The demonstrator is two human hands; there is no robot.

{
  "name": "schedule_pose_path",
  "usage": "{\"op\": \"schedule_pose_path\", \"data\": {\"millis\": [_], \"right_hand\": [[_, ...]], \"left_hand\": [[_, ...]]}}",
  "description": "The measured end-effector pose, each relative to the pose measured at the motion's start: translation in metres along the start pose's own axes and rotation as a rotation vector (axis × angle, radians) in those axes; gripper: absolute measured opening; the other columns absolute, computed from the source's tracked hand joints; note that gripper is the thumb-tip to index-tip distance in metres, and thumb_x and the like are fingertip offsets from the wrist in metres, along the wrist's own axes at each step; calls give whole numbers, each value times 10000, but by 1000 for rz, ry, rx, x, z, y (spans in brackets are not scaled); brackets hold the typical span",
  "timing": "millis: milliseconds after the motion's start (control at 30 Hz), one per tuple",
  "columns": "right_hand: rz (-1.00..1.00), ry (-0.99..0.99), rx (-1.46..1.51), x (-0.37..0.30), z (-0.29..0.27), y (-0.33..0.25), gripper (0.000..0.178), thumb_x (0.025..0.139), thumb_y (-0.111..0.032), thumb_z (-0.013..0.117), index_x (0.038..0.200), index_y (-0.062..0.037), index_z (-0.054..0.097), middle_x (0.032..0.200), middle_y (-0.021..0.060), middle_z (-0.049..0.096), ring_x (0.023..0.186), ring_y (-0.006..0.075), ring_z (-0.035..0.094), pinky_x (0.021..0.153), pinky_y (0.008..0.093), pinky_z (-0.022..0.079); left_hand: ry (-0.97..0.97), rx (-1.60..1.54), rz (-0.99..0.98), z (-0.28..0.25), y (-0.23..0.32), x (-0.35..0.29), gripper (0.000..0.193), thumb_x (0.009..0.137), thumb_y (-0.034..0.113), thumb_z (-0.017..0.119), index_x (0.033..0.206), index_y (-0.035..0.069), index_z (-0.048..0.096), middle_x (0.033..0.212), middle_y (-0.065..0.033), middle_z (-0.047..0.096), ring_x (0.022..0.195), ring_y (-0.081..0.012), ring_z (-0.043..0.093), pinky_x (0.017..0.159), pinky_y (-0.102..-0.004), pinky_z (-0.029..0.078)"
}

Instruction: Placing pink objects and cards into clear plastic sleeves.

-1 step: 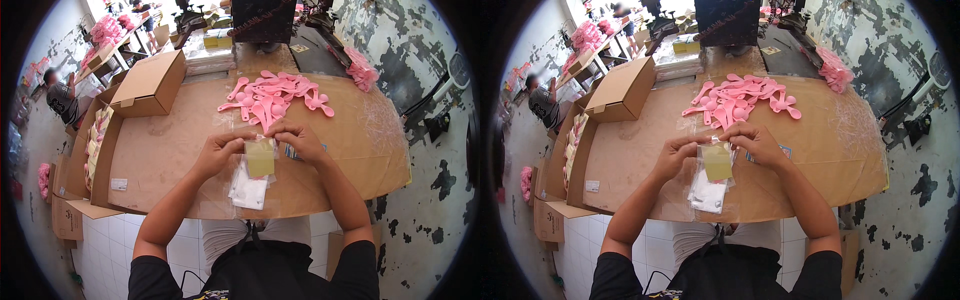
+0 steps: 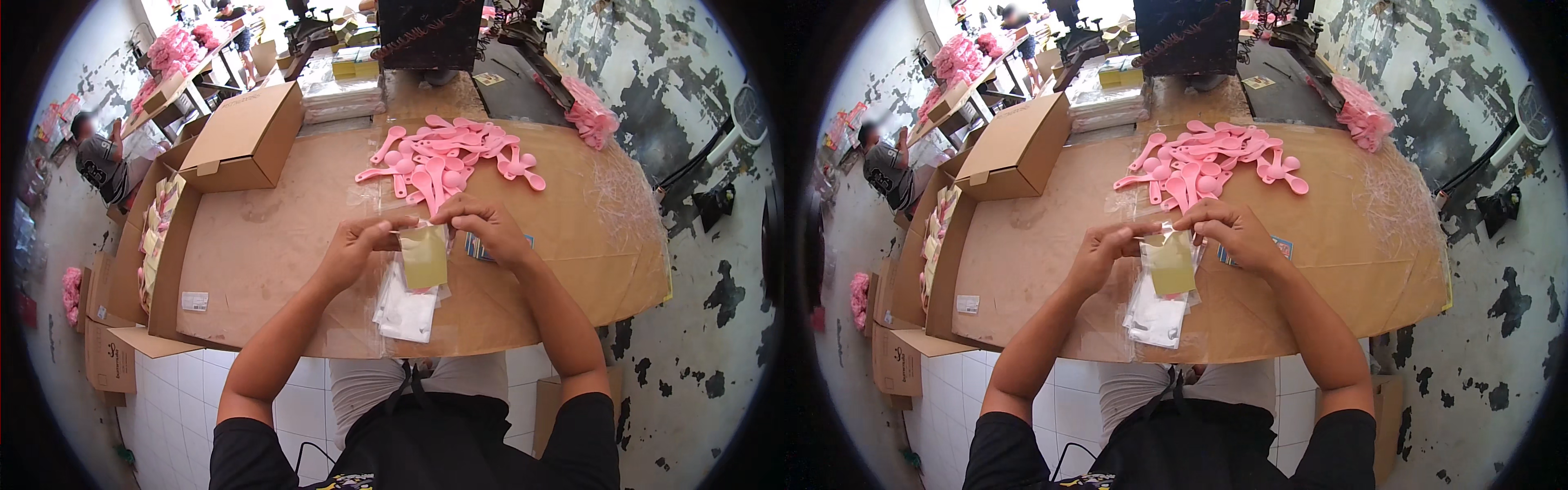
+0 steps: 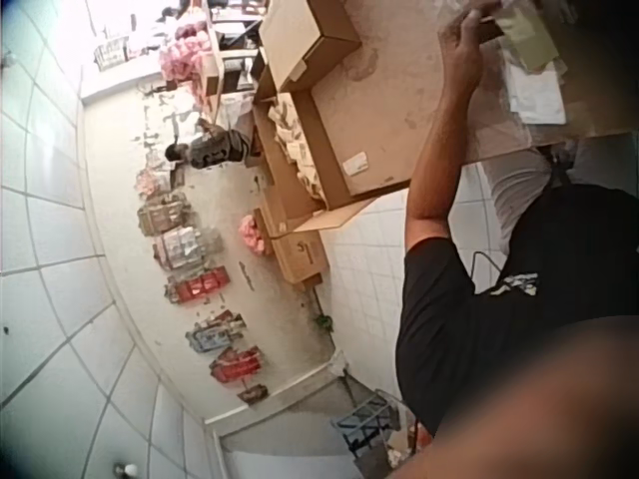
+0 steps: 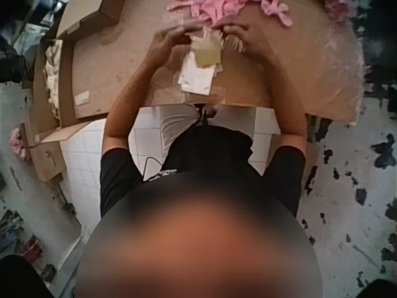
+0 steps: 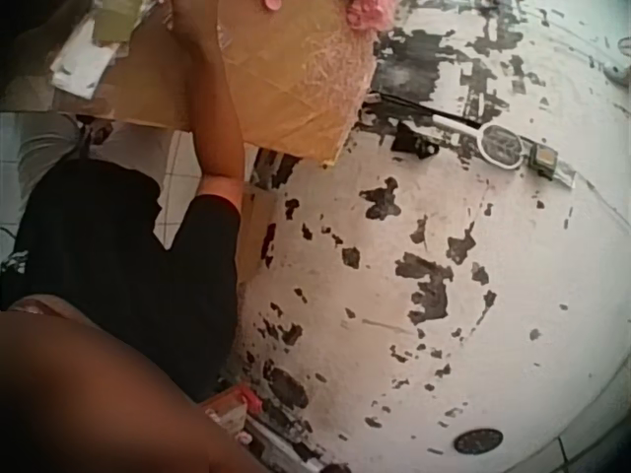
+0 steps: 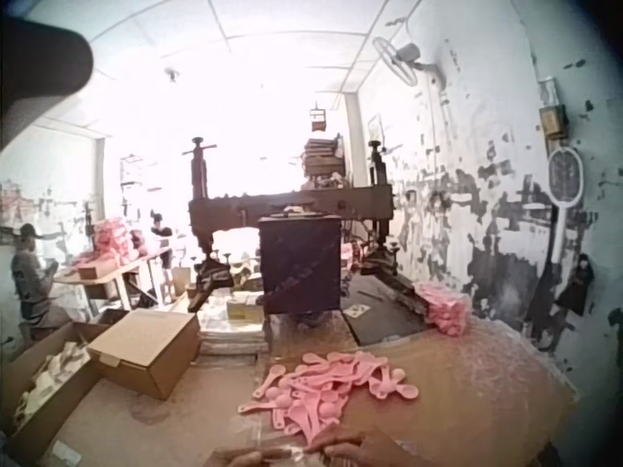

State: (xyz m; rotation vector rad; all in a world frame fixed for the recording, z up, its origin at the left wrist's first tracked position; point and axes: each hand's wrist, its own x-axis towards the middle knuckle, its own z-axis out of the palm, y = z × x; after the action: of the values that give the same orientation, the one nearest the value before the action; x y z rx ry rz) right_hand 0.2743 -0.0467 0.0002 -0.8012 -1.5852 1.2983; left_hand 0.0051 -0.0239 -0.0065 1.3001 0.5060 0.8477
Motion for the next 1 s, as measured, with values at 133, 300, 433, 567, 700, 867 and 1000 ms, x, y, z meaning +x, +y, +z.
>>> {"op": "schedule_pose_path", "data": {"millis": [133, 300, 433, 567, 700, 867, 1000], "right_hand": [[4, -1, -57, -1, 1, 4, 174, 921, -1, 656, 1079, 21, 726, 1013, 27, 684, 902, 93, 616, 788, 257, 500], [7, 24, 21, 0, 8, 6, 161, 923, -50, 726, 1072, 10, 720, 1023, 27, 670, 920, 93, 618, 811, 258, 509], [47, 23, -10, 1, 6, 6, 161, 924, -3, 705, 1084, 6, 716, 1037, 32, 645, 946, 104, 627, 824, 263, 504], [69, 19, 14, 0, 4, 9, 311, 920, -18, 715, 1222, -18, 642, 1051, 25, 644, 952, 99, 624, 845, 261, 507], [82, -131, -63, -3, 11, -8, 471, 913, -25, 720, 1348, -34, 540, 1066, 27, 647, 966, 95, 622, 870, 258, 509], [102, -119, 25, -6, 13, -4, 488, 913, -54, 725, 1355, -26, 518, 1067, 40, 650, 996, 101, 617, 873, 269, 511], [-39, 25, -102, -4, 25, -2, 359, 903, -78, 731, 1239, -50, 611, 1051, 54, 663, 979, 143, 627, 837, 310, 520]], "left_hand": [[29, -92, -70, 1, -1, 2, 314, 1026, 187, 603, 1213, -53, 679, 1181, -116, 710, 1055, -193, 692, 897, -351, 587], [87, 255, -64, 6, -1, 1, 306, 989, 131, 661, 1252, -27, 669, 1159, -102, 716, 1030, -154, 687, 888, -330, 595], [81, 170, -94, 5, -2, 4, 301, 976, 100, 674, 1251, -22, 671, 1151, -90, 717, 1026, -142, 682, 884, -314, 598], [86, 177, -73, 7, -2, 5, 284, 990, 95, 651, 1247, -23, 672, 1160, -93, 713, 1035, -147, 681, 885, -312, 598], [114, 206, -21, 2, 1, 4, 283, 1000, 81, 629, 1261, -25, 657, 1183, -109, 707, 1051, -158, 681, 903, -323, 593], [140, 170, -9, 9, 12, 2, 289, 981, 136, 672, 1214, -34, 653, 1074, -87, 716, 998, -151, 688, 848, -303, 594], [89, 395, -170, -13, 37, -23, 284, 955, 190, 715, 1126, -32, 666, 964, -53, 697, 896, -117, 679, 700, -270, 588]]}}
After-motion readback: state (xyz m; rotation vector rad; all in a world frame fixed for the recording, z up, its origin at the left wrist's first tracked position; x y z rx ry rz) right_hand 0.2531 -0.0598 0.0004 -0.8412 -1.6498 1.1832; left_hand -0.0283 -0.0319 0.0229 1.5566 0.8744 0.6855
